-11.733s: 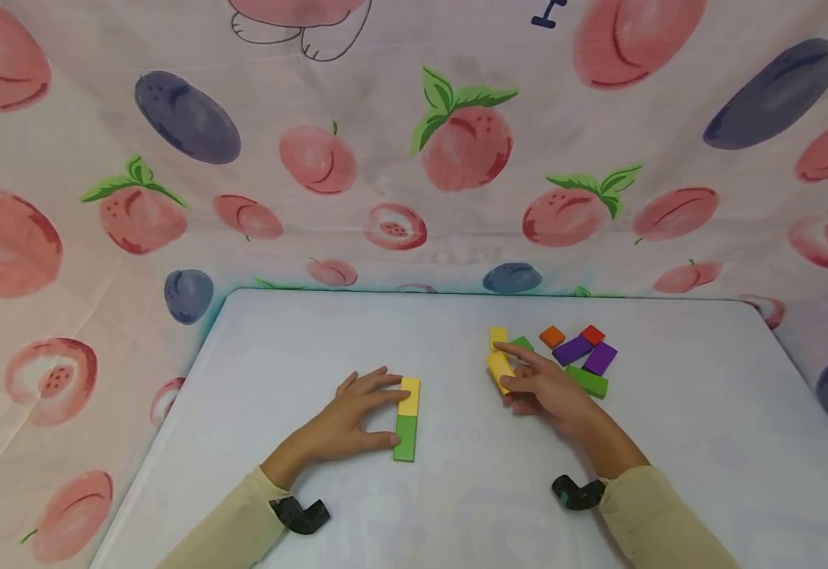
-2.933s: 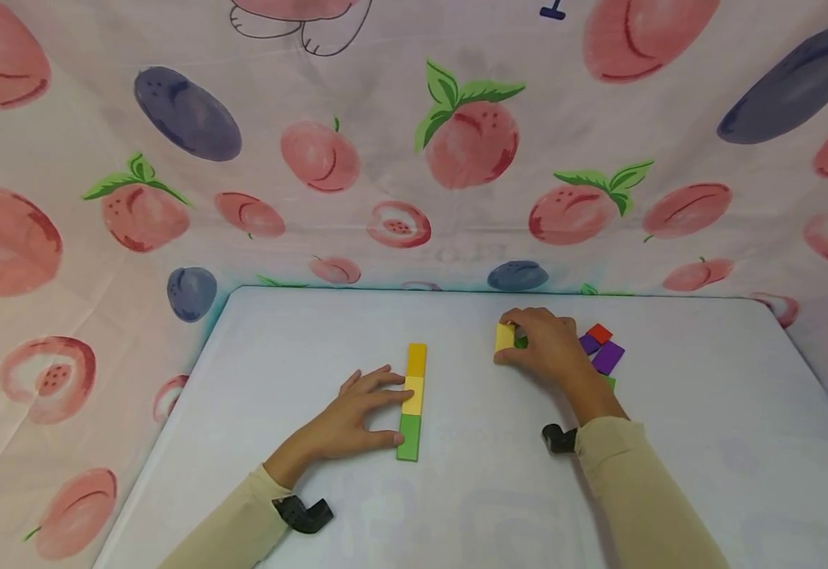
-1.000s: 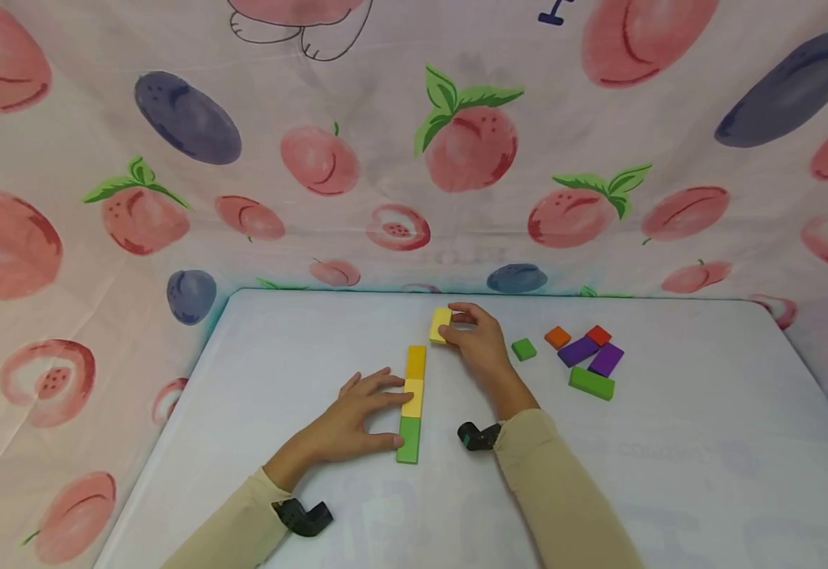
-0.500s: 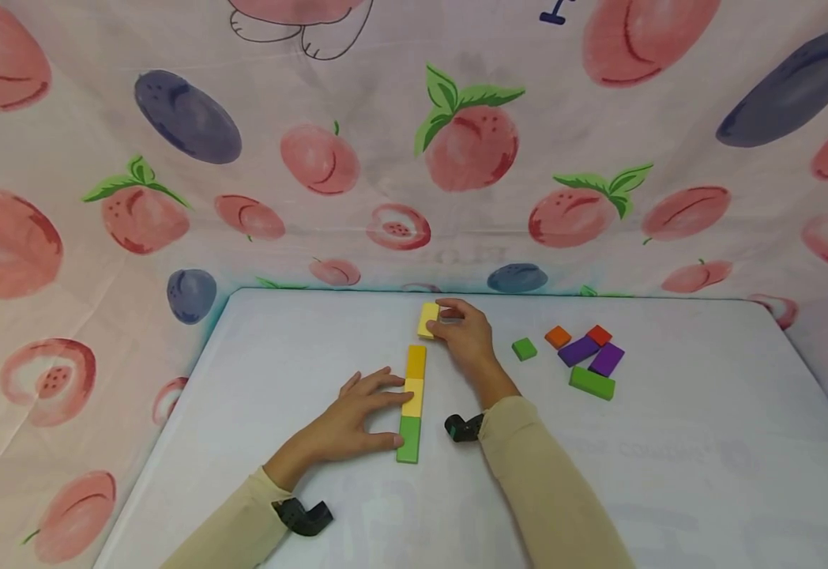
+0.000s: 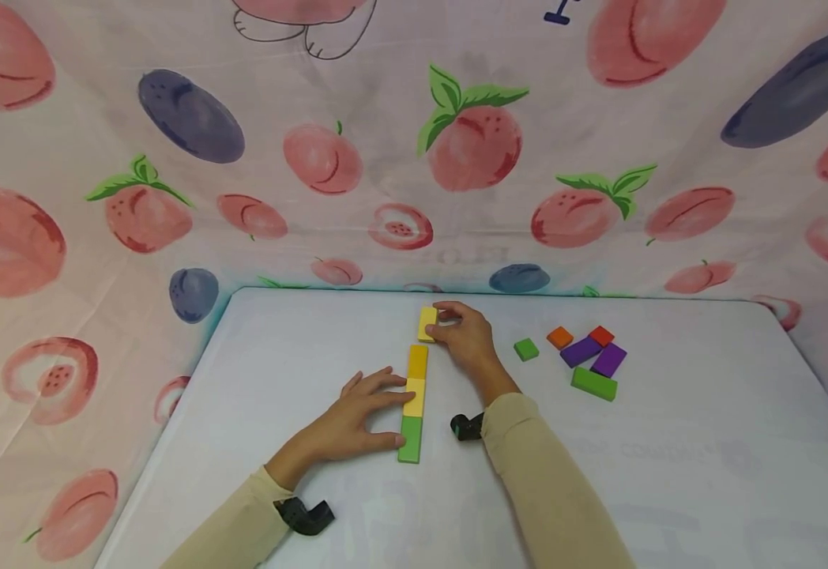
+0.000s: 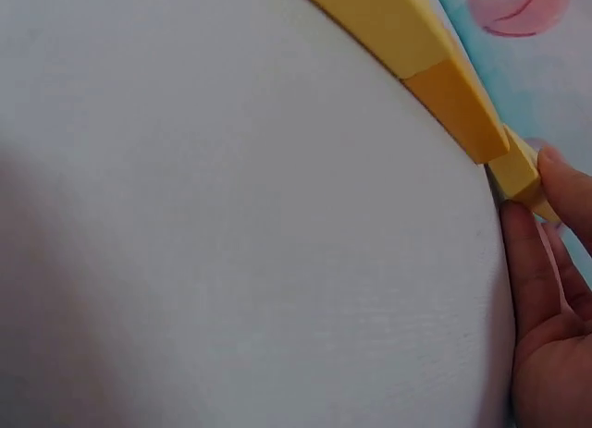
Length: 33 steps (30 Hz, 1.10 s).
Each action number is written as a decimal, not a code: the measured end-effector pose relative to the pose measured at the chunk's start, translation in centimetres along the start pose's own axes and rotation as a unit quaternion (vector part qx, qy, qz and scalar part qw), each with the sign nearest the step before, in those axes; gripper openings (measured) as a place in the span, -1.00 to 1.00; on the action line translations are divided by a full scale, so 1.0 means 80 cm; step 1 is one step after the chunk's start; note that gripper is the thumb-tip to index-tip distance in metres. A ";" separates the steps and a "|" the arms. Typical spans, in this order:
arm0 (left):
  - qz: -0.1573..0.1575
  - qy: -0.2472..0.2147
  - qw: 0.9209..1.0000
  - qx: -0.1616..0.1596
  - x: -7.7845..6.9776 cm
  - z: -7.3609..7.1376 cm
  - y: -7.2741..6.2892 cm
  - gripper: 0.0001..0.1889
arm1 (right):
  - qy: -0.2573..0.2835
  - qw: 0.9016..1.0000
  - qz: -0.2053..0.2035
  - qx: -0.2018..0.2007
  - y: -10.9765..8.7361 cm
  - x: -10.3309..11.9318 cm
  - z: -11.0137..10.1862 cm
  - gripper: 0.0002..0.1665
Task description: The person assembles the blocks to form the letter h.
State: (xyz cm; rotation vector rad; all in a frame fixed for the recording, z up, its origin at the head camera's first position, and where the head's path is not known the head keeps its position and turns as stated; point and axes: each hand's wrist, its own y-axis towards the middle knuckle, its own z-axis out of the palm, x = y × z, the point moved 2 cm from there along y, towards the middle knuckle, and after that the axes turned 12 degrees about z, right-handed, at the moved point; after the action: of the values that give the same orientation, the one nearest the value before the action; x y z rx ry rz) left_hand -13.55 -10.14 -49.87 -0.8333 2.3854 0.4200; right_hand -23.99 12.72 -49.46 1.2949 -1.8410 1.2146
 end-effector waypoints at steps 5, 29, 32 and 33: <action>0.003 0.002 1.000 0.000 0.000 0.000 0.000 -0.36 | -0.008 1.000 0.002 -0.001 0.001 0.000 0.000 -0.43; 0.009 0.003 1.000 -0.006 -0.001 0.000 0.000 -0.37 | 0.005 0.996 0.018 0.083 0.010 -0.008 -0.003 -0.37; 0.010 0.001 1.000 -0.007 -0.001 0.000 0.000 -0.37 | -0.011 0.996 0.015 0.082 0.009 -0.007 -0.002 -0.39; 0.011 0.001 1.000 -0.007 -0.001 0.000 0.000 -0.37 | -0.014 0.996 0.012 0.082 0.009 -0.007 -0.002 -0.39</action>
State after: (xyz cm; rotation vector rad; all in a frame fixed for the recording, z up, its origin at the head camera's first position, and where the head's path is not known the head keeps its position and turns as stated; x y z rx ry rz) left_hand -13.47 -10.12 -49.78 -0.8162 2.3978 0.4460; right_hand -24.46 13.19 -50.07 1.3872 -1.8139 1.3917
